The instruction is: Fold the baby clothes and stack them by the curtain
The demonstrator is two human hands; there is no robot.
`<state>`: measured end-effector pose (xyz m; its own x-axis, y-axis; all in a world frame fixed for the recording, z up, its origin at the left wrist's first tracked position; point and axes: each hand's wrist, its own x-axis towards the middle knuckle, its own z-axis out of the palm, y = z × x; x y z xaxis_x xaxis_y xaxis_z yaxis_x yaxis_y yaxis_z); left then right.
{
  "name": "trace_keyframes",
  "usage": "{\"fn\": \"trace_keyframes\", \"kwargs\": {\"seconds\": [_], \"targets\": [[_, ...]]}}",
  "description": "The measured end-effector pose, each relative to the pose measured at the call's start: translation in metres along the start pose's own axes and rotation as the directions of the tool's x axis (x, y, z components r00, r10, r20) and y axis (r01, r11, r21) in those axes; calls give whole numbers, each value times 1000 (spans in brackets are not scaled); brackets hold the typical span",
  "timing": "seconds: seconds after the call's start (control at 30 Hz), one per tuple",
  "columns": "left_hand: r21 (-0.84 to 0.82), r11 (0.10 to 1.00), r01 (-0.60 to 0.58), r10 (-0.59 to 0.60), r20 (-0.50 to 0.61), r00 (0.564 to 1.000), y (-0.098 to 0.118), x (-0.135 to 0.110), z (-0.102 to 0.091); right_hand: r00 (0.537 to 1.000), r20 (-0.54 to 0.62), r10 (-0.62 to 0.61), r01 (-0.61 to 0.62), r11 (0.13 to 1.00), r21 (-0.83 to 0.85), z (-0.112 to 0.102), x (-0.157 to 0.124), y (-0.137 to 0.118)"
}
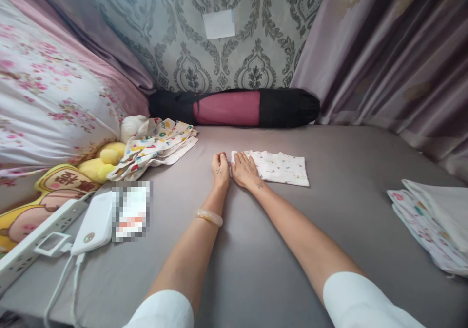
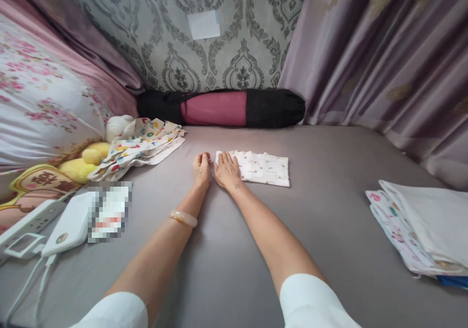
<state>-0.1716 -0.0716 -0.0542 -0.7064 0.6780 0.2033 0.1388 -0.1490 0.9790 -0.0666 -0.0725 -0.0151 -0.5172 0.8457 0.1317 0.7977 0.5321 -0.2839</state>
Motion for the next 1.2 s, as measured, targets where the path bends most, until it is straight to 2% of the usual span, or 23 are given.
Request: {"fn": "trace_keyframes", "kwargs": {"seconds": [0.27,0.47,0.63,0.8,0.9,1.0,1.1,1.2], "targets": [[-8,1000,24,-23,11,1000,4,-1,-2,1000,27,7,-7,1000,-3,-5,4,-3],[-27,998,58,-58,3,998,7,-2,-1,997,61,-38,38,999,14,-1,10,-7],[7,999,32,-33,15,999,5,-2,-1,996,71,-46,45,999,16,2,10,-5],[69,997,-20,16,58,998,10,-4,-1,996,76,-46,43,998,39,-4,8,-1],[137,987,-86,70,116,991,14,-6,0,1000,3,-24,24,1000,3,-8,4,6],[218,956,-198,150,217,965,15,-9,3,998,-53,17,-20,999,-42,-13,-2,17],[288,903,-318,210,350,913,11,-11,6,996,-62,57,-61,996,-71,-14,-6,28],[339,847,-409,223,472,853,7,-11,8,996,-46,74,-78,993,-85,-13,-8,35]]}}
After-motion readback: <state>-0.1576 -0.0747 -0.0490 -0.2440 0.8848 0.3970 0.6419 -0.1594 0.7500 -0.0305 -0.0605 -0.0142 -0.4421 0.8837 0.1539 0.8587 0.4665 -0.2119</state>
